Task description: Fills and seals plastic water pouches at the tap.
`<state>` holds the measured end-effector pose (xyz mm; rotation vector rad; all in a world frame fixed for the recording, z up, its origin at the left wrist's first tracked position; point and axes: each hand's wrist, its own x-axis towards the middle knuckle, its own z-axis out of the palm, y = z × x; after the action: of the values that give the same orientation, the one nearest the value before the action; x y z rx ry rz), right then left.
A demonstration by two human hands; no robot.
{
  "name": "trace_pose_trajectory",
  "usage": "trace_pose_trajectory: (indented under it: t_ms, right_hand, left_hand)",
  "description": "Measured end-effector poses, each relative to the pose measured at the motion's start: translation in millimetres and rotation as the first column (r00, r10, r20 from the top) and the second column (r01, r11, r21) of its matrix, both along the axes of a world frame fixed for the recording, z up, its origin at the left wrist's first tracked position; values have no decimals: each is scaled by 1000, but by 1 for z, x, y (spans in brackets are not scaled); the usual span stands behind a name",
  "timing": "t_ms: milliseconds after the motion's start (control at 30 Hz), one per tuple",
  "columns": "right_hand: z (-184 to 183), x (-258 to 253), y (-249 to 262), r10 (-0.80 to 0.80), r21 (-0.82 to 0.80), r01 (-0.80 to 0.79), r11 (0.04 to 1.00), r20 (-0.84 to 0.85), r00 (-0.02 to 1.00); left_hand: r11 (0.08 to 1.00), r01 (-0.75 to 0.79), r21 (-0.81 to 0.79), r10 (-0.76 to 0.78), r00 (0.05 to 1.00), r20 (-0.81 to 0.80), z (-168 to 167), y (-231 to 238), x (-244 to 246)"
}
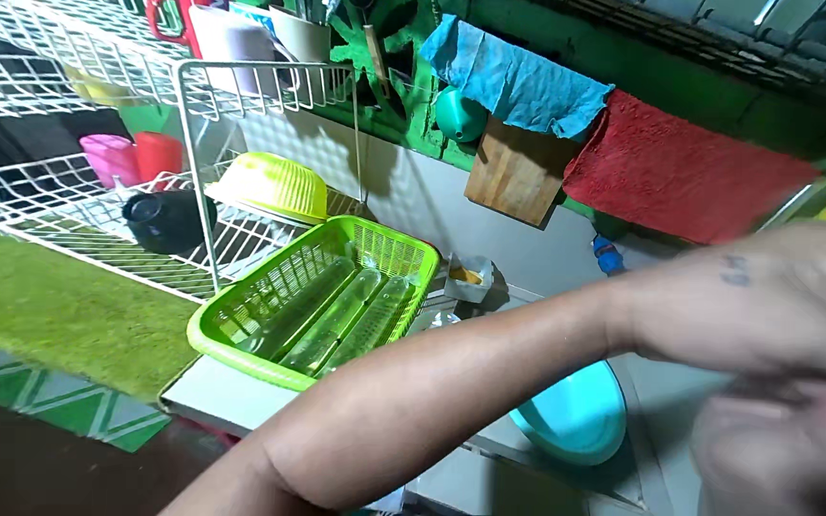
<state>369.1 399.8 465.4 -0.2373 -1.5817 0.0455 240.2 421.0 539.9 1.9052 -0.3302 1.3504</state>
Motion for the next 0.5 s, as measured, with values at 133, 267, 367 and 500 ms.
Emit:
trace_pose_trajectory:
  t_ms: [133,267,367,500]
  right_hand:
    - [28,-5,25,123,-55,-116,992,144,982]
    - [23,33,61,443,-412,-405,816,-4,897]
    - [37,33,19,357,-510,-239,826,146,923]
    - [6,39,38,204,-151,-151,977,447,871]
  left_hand:
    - [983,56,-177,-29,988,151,-4,14,-6]
    - [929,-121,-349,110,993,-51,12,-12,-24]
    - [927,-317,-202,263,930,-257,9,-19,-34]
    - [826,-560,-59,476,750,-459,-10,-32,-49]
